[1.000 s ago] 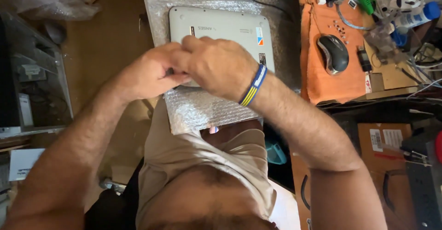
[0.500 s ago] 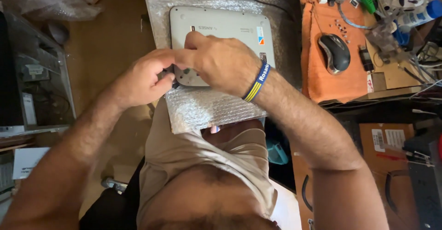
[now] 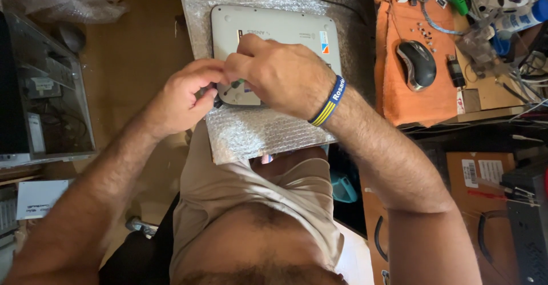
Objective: Disassembling a laptop by removing screws from the back panel and prying the casing open.
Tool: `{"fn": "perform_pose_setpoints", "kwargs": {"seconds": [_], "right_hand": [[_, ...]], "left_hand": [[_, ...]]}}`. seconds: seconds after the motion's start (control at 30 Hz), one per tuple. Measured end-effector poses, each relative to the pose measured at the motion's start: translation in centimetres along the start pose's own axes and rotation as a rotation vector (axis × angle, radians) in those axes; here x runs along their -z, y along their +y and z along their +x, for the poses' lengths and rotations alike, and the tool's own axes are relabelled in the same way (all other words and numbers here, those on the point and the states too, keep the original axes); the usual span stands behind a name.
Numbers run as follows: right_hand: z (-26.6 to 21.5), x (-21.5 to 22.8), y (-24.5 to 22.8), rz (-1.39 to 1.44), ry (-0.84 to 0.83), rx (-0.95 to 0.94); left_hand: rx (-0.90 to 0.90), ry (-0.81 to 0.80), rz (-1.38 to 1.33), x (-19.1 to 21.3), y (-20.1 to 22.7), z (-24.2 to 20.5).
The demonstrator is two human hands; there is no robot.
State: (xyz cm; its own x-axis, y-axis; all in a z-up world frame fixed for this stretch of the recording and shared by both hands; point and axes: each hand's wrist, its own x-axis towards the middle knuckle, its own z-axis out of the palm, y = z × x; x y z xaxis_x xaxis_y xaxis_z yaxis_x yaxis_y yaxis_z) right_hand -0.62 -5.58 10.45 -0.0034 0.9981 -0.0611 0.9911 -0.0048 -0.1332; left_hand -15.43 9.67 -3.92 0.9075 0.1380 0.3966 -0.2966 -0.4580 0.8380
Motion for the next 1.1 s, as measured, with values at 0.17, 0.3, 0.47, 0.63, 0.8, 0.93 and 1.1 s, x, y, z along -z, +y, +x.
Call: {"fn": "perform_pose_setpoints", "kwargs": {"seconds": [0.17,0.3,0.47,0.63,0.8,0.93,1.1], "right_hand": [[-0.5,0.6,0.0,-0.038,0.016,-0.012],[-1.3,0.8,0.5,-0.005,0.057,-0.034],[-2.6,0.5,0.8,0.034,0.138,-0.055],[-7.6,0.7,1.1,0.042,0.253,-0.231],[-14.7,-1.7,0.3,0.428,0.675,-0.214],[-18.8,-5.4,-0.2,0.489,0.735,-0.303],[-22.0,-7.3,-0.2,0.645,0.777,-0.383]], "left_hand": [[-0.064,0.051,0.095,-0.8,-0.5,0.0],[-0.080,0.105,0.203,-1.8,-1.5,0.4],[-0.130,0.125,0.265,-2.1,-1.5,1.3],[-0.162,0.107,0.244,-2.9,-0.1,5.1],[-0.327,-0.024,0.246,-5.8,3.4,14.0],[-0.448,-0.097,0.296,-12.4,5.6,23.4],[-0.200,-0.472,0.556,-20.3,9.2,31.3]]}}
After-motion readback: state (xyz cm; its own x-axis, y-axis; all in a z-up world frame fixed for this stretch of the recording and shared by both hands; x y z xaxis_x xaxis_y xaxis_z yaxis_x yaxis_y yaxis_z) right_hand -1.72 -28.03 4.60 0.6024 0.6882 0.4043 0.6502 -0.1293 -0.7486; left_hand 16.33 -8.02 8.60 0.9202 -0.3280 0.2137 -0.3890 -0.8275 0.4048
